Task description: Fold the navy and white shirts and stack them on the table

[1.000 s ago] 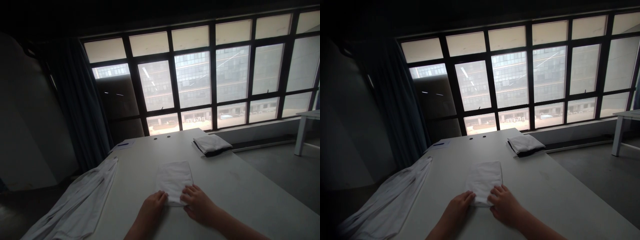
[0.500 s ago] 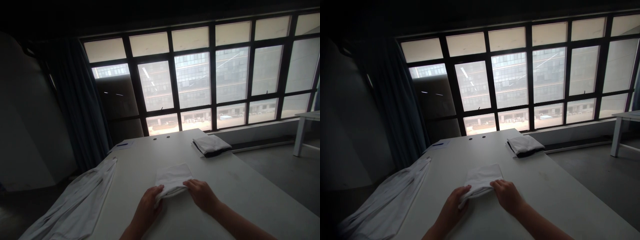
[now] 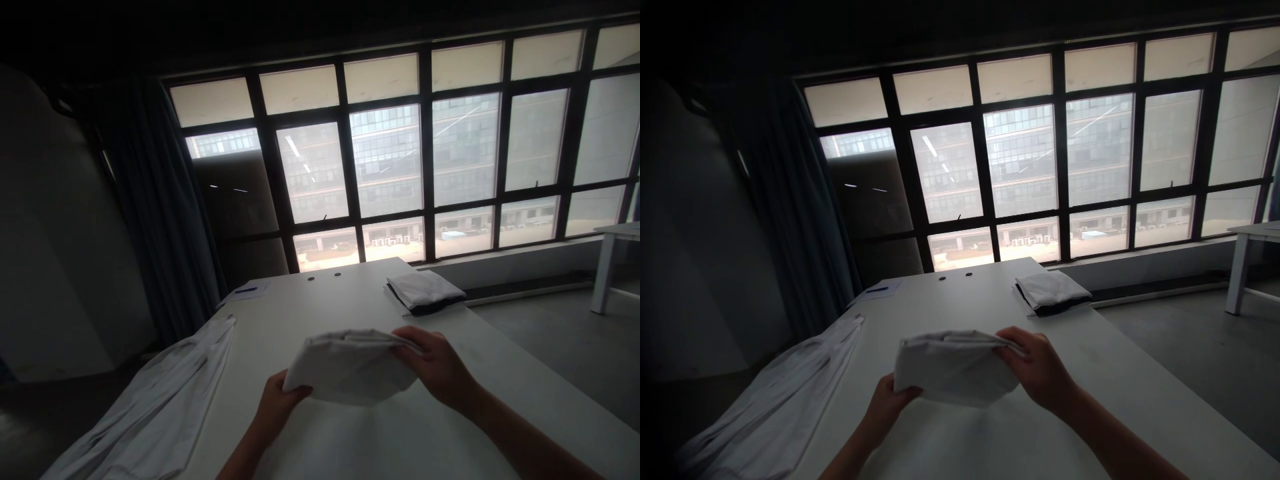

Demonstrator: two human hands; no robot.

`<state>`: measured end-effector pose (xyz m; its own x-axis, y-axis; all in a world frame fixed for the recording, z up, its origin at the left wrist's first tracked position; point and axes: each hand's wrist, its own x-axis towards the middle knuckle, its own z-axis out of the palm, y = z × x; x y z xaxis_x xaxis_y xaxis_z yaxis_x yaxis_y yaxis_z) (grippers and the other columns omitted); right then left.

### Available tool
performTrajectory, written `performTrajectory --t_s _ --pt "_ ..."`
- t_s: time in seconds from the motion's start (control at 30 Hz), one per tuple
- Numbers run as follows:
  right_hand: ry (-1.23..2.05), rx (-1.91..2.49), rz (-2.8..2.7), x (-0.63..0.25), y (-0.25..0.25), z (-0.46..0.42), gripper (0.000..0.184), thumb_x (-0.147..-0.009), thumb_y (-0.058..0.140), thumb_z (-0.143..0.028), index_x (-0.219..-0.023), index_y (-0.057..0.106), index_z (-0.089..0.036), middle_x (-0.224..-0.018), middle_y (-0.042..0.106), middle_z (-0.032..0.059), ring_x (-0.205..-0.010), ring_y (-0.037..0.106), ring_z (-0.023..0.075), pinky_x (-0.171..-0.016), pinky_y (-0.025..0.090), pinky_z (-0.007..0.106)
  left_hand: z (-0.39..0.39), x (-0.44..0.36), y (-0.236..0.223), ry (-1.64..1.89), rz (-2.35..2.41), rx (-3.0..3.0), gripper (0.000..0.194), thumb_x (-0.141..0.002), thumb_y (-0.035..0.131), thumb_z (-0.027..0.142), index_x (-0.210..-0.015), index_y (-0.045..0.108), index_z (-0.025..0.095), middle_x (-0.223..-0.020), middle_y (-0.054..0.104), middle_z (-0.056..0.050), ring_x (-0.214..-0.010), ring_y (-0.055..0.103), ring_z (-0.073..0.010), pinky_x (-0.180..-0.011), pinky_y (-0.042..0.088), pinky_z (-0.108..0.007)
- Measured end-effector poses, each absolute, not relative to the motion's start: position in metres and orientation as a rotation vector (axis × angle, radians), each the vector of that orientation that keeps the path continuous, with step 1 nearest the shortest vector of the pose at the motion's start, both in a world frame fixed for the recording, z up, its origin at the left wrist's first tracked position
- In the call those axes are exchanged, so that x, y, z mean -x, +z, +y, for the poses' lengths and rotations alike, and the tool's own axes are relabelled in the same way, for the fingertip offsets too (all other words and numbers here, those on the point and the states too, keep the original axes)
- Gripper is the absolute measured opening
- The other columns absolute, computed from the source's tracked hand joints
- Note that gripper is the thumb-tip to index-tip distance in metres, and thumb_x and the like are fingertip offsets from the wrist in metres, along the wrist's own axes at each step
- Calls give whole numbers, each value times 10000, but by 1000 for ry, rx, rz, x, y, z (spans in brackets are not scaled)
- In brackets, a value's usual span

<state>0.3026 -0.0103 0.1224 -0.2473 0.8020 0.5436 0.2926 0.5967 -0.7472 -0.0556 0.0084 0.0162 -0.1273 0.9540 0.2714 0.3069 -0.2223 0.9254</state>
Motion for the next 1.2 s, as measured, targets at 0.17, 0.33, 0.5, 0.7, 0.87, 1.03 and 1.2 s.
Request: performTrajectory --t_s 0.17,0.33,0.5,0.7,0.87,1.03,1.2 --pt "819 967 -1499 -310 129 -4 430 -884 608 -602 -1027 674 -202 -831 728 40 -764 696 223 -609 559 292 -10 42 71 1593 1191 -998 555 -634 883 485 -1023 651 165 -801 728 -35 -707 703 -237 -673 574 -347" --pt "838 1236 -1659 -311 104 21 416 -940 473 -607 -1047 590 -222 -611 630 -36 -419 548 139 -360 375 221 -15 33 90 1533 1135 -971 464 -765 786 521 -1025 590 190 -826 688 -22 -688 686 -198 -635 555 -299" --pt "480 1691 -2072 -306 40 48 185 -918 537 -264 -1080 575 -183 -881 715 96 -634 689 216 -574 527 319 20 58 26 1528 1839 -1212 546 -813 608 661 -1027 516 167 -942 635 -94 -828 671 -257 -747 565 -417" --pt "115 1355 -2411 -274 -5 39 307 -934 547 -274 -1221 643 -222 -1349 608 150 -1266 549 312 -1095 372 498 12 35 -11 1248 1781 -2102 425 -911 538 512 -1200 591 205 -1310 601 -143 -1255 565 -298 -1060 465 -475" --pt "351 1068 -2584 -261 -20 25 609 -984 443 -568 -1536 377 -320 -1634 301 95 -1508 217 344 -1204 130 601 -17 -10 -23 462 1402 -2674 813 -881 581 649 -1561 335 278 -1633 283 -143 -1495 250 -399 -1183 264 -635" --pt "433 1095 -2630 -272 -20 27 677 -974 374 -666 -1568 292 -350 -1653 226 80 -1524 151 348 -1196 82 652 -22 -13 -32 116 1381 -2648 1041 -804 596 761 -1608 113 309 -1662 72 -123 -1508 74 -451 -1165 117 -740" --pt "412 1180 -2608 -274 -17 26 735 -968 361 -683 -1578 285 -281 -1653 190 114 -1522 124 374 -1191 75 670 -20 -8 -27 91 1421 -2597 1015 -808 550 797 -1602 102 351 -1667 36 -77 -1516 50 -437 -1165 60 -746"
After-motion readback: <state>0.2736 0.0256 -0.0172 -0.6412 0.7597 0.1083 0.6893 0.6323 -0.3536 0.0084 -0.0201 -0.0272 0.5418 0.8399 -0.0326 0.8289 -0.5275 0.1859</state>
